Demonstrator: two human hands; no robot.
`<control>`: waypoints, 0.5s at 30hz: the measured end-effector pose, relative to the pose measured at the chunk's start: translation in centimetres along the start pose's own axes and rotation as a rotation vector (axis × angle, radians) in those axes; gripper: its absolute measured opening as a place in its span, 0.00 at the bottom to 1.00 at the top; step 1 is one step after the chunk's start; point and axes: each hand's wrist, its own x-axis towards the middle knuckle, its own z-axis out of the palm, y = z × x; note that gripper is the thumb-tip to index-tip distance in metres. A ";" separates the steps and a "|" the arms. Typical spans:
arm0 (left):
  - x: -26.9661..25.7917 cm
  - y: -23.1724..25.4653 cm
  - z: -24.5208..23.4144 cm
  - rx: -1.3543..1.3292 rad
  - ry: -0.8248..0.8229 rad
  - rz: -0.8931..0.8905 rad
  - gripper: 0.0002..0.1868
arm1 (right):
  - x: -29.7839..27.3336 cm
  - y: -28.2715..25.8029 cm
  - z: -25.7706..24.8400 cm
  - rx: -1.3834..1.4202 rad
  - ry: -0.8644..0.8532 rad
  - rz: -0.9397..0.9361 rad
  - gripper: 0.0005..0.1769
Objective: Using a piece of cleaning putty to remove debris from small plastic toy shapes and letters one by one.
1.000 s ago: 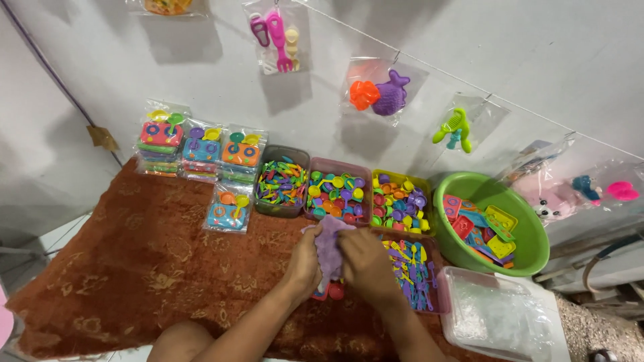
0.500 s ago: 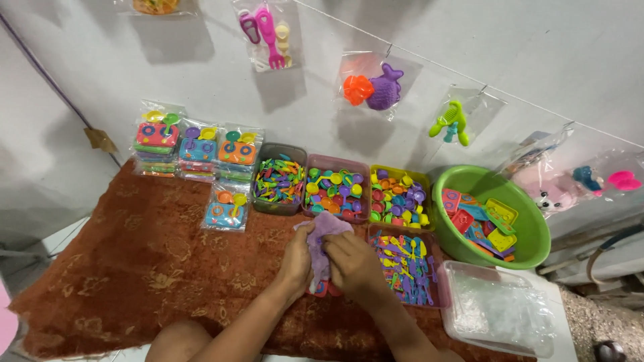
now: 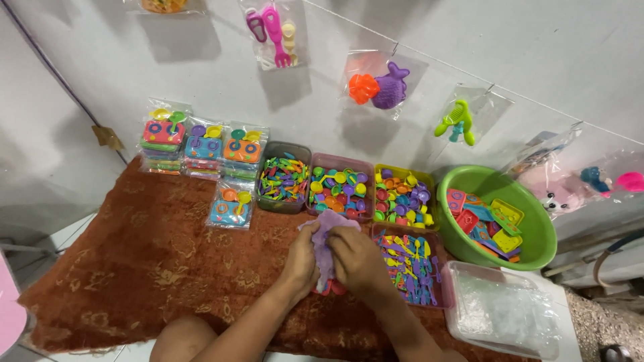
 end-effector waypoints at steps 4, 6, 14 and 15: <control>1.2 -0.8 -1.0 -0.128 -0.083 -0.006 0.21 | 0.9 0.1 -0.8 -0.041 0.068 0.069 0.13; 1.3 -0.9 -1.0 -0.126 -0.099 -0.021 0.21 | 1.1 0.0 -0.6 -0.025 0.126 0.059 0.11; 0.6 -0.2 -1.0 -0.075 -0.137 -0.012 0.21 | 0.8 0.4 -0.2 -0.017 0.119 0.056 0.13; 0.5 0.0 -0.8 -0.073 -0.051 -0.021 0.23 | 0.7 0.9 -0.3 -0.067 0.134 0.099 0.12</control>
